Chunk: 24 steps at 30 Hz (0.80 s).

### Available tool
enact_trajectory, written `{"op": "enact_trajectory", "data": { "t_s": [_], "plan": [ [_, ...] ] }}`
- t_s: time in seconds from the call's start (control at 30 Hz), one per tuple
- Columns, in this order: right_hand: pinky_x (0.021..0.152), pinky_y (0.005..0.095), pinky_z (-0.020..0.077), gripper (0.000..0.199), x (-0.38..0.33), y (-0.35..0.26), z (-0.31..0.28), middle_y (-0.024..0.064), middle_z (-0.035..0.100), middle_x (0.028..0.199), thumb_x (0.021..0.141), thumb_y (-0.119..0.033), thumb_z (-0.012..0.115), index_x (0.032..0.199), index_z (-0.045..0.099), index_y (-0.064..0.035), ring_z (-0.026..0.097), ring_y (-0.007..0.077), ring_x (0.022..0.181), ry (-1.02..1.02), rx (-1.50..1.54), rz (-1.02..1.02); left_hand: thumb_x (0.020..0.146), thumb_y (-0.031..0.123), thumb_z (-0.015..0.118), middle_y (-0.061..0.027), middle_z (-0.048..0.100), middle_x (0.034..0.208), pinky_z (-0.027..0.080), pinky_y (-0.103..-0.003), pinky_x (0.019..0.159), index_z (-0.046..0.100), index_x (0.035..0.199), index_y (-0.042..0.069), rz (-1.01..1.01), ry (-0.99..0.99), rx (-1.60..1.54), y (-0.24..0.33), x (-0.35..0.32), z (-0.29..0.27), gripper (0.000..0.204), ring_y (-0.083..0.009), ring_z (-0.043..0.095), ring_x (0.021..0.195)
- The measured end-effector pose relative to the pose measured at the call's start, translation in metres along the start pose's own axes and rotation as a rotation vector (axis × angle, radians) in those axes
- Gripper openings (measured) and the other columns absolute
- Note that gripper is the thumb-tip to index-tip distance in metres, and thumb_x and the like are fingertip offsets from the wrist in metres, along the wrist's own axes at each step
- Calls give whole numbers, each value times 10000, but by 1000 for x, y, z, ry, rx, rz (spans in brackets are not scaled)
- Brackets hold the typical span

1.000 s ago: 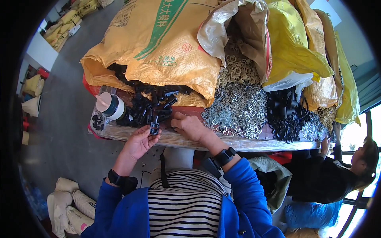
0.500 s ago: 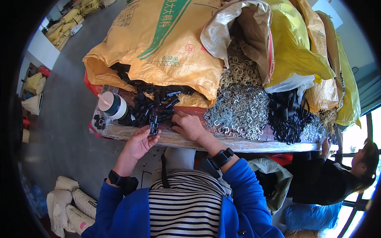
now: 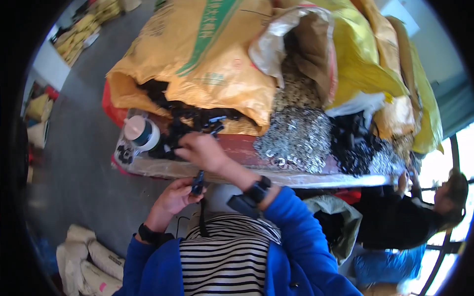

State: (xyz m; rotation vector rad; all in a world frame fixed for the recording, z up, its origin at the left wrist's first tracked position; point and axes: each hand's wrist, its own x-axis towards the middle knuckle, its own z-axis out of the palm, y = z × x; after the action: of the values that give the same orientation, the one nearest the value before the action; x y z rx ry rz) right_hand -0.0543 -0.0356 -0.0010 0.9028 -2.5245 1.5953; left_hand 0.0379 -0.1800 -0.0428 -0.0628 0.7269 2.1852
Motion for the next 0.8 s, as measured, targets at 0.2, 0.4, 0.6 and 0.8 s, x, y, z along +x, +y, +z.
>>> {"op": "enact_trajectory", "data": {
  "t_s": [0.2, 0.4, 0.6, 0.8],
  "plan": [
    [519, 303, 418, 192, -31, 7, -21, 117, 517, 702, 706, -144, 589, 833, 533, -11, 536, 230, 603, 22, -165, -111, 760, 107, 528, -188, 532, 941, 490, -276, 684, 448, 1047, -22, 64, 67, 15, 0, -3, 6, 324, -220, 570, 775],
    [529, 293, 432, 166, -133, 17, -101, 110, 521, 704, 696, -90, 579, 843, 547, -20, 537, 233, 609, 147, -195, 251, 764, 106, 523, -192, 533, 933, 494, -278, 673, 456, 1040, -19, 2, 13, 24, -4, 20, 14, 311, -220, 572, 768],
    [492, 261, 419, 115, -233, 50, -177, 99, 532, 670, 691, -61, 577, 790, 556, -7, 529, 188, 537, 542, -505, 532, 772, 94, 507, -189, 534, 930, 494, -278, 674, 461, 1031, -24, -101, -11, 59, -8, 59, 37, 289, -214, 572, 767],
    [484, 271, 410, 117, -252, 59, -205, 93, 522, 669, 680, -82, 592, 768, 555, -15, 524, 204, 540, 594, -535, 579, 780, 86, 488, -185, 535, 935, 493, -273, 678, 459, 1029, -32, -173, 11, 121, -17, 102, 55, 276, -209, 571, 769]
  ]
}}
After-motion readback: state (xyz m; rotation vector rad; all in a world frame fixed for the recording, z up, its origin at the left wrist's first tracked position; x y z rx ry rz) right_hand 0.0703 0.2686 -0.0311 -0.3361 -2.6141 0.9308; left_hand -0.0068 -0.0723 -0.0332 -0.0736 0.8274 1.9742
